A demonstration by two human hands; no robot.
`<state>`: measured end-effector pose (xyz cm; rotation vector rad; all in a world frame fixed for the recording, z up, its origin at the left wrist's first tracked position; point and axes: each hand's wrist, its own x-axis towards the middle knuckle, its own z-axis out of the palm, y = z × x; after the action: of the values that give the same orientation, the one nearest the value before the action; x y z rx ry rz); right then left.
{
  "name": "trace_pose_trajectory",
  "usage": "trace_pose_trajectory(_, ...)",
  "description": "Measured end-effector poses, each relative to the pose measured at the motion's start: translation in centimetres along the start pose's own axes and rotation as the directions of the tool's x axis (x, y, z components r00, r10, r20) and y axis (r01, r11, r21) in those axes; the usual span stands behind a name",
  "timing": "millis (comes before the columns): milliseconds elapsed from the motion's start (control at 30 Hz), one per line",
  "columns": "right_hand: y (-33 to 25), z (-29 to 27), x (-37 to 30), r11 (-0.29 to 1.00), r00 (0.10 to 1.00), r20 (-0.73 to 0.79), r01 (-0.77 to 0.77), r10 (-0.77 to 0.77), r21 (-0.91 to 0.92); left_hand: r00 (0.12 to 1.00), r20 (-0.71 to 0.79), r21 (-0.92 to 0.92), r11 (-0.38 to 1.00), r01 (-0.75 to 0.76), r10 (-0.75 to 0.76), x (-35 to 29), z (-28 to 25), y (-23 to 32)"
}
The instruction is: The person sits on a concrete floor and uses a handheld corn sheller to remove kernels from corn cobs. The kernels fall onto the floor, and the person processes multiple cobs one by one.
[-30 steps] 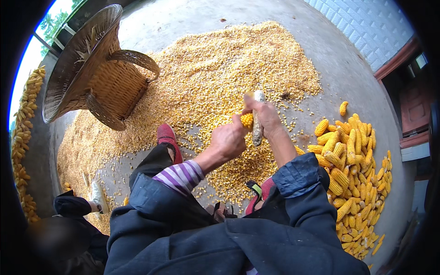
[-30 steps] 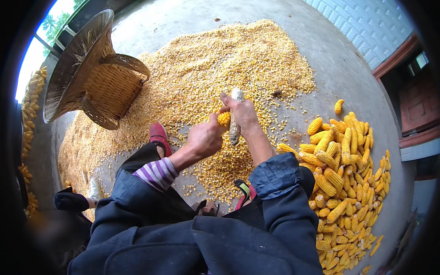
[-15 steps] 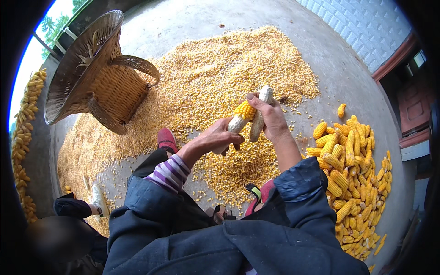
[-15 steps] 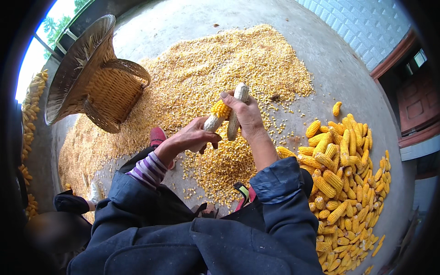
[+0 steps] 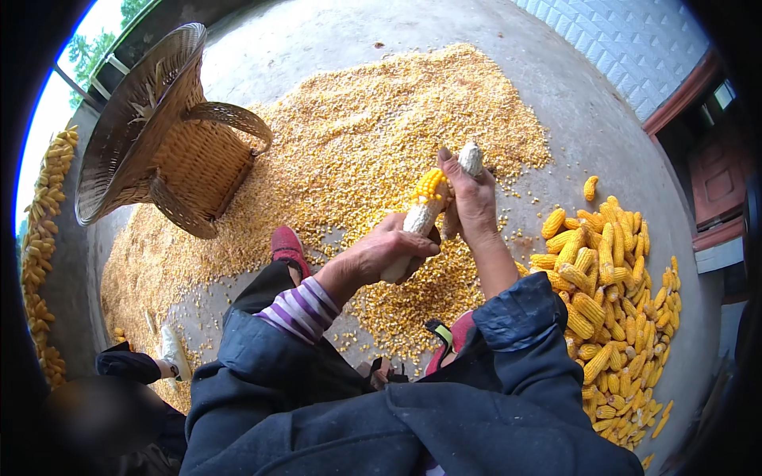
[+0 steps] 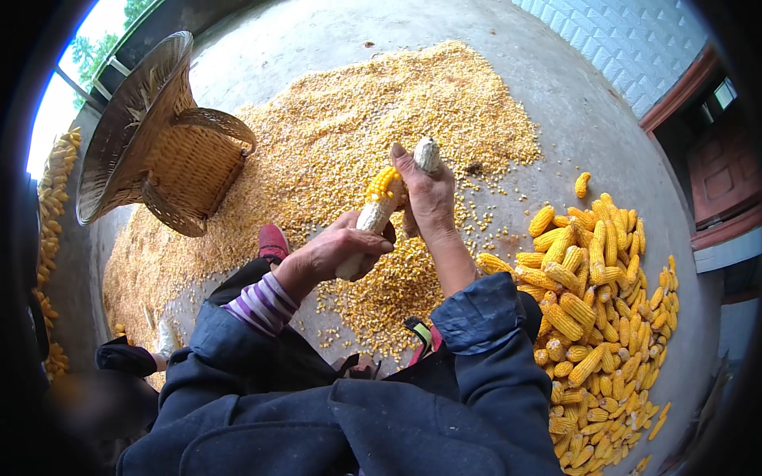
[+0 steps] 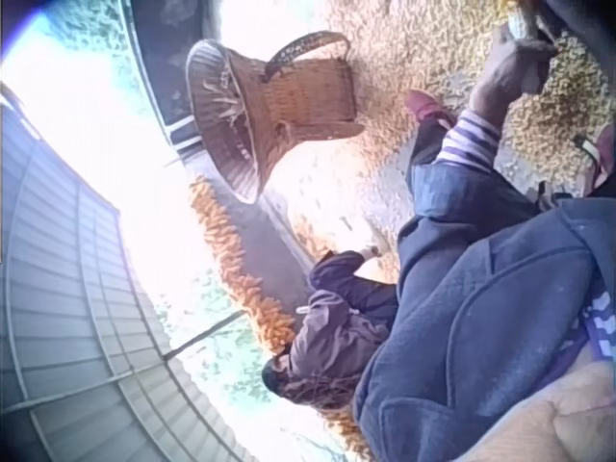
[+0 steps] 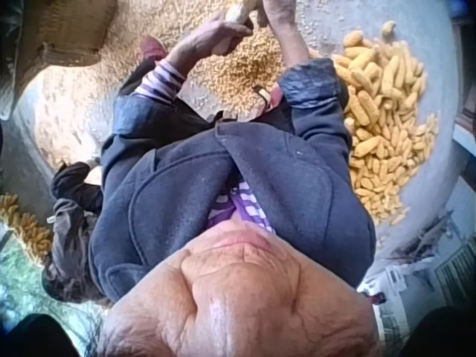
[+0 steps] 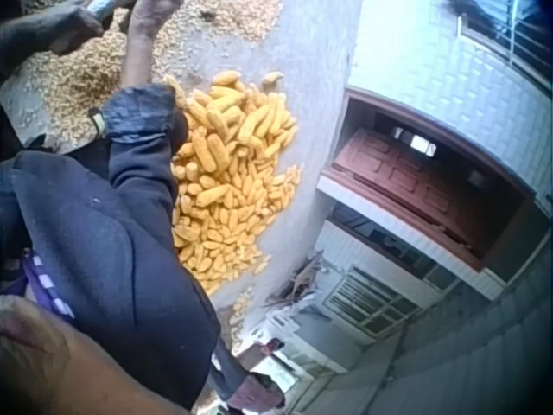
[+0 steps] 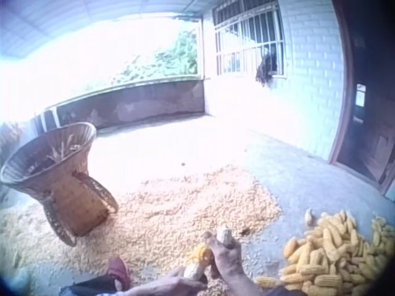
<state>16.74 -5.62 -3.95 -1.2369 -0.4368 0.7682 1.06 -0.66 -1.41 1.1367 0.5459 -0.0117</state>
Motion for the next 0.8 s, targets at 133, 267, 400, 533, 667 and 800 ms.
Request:
trace_pose_trajectory(133, -1.7, -0.5, -0.2, 0.966, 0.968, 0.229, -0.155, 0.106, 0.208, 0.961, -0.183, 0.440, 0.891, -0.109, 0.208, 1.8, -1.6, -2.0)
trace_pose_trajectory(267, -0.9, 0.4, -0.8, 0.999, 0.976, 0.213, -0.024, 0.031, -0.036, 0.762, -0.188, 0.971, 0.235, 0.048, 0.620, 1.9, -0.8, -3.7)
trace_pose_trajectory(400, 1.4, -0.1, 0.1, 0.990, 0.997, 0.038, 0.078, -0.074, -0.114, 0.972, -0.064, 0.570, 0.807, -0.152, 0.228, 1.5, -1.3, -2.6)
trace_pose_trajectory(533, 1.4, -0.8, 0.6, 0.998, 0.998, 0.006, -0.060, 0.060, 0.019, 0.999, 0.030, 0.310, 0.950, -0.024, 0.015, 0.4, -0.8, -0.8)
trace_pose_trajectory(667, -0.7, -0.3, -0.1, 0.982, 0.987, 0.067, -0.151, 0.144, 0.115, 0.992, -0.081, 0.436, 0.899, -0.053, 0.098, 0.5, -1.3, -0.6)
trace_pose_trajectory(800, -1.6, -0.7, -0.2, 0.988, 0.944, 0.298, -0.155, 0.140, 0.027, 0.847, -0.197, 0.913, 0.406, -0.025, 0.493, 1.9, -1.9, -2.8)
